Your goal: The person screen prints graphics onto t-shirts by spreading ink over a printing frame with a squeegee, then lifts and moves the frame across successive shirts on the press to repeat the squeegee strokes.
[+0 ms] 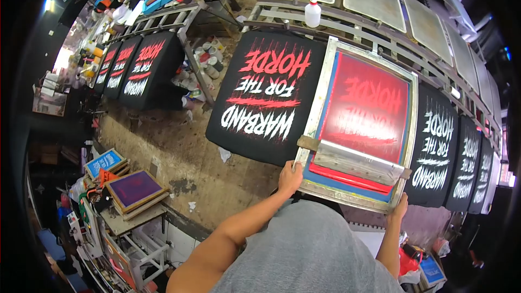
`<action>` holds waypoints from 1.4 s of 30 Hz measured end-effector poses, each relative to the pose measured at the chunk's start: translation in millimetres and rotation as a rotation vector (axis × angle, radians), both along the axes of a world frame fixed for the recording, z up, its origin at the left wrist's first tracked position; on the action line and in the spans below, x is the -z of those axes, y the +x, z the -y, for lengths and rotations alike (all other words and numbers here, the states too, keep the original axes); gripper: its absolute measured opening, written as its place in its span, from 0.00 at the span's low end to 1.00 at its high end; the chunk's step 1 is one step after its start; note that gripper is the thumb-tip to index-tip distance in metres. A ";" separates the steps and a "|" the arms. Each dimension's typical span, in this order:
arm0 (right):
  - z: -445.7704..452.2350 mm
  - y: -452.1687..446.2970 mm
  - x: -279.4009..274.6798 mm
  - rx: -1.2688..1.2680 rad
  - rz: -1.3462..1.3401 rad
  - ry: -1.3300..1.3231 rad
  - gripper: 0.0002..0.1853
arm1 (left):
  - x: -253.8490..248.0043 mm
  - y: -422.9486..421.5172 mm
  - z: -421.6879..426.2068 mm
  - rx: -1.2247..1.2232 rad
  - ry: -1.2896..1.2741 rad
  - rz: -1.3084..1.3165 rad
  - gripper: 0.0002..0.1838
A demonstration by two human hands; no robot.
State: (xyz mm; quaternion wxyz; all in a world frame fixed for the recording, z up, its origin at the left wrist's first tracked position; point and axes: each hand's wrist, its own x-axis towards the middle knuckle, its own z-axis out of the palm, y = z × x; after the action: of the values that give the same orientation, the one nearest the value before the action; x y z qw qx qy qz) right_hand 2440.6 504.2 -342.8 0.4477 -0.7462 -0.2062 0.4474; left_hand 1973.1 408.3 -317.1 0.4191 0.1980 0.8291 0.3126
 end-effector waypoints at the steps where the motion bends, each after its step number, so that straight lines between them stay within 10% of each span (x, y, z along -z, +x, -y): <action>1: -1.8 1.5 0.9 0.009 0.007 0.002 0.19 | 0.1 -0.8 -2.4 0.009 0.002 0.007 0.28; 42: -28.2 -2.5 -36.5 -0.208 0.179 -0.172 0.18 | 22.3 20.5 -26.7 0.204 0.192 -0.485 0.32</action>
State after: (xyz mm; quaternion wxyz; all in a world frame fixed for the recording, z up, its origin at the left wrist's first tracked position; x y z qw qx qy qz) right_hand 2438.1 532.4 -306.3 0.3134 -0.7931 -0.2824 0.4393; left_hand 1993.5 435.0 -339.4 0.2173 0.3884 0.8475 0.2893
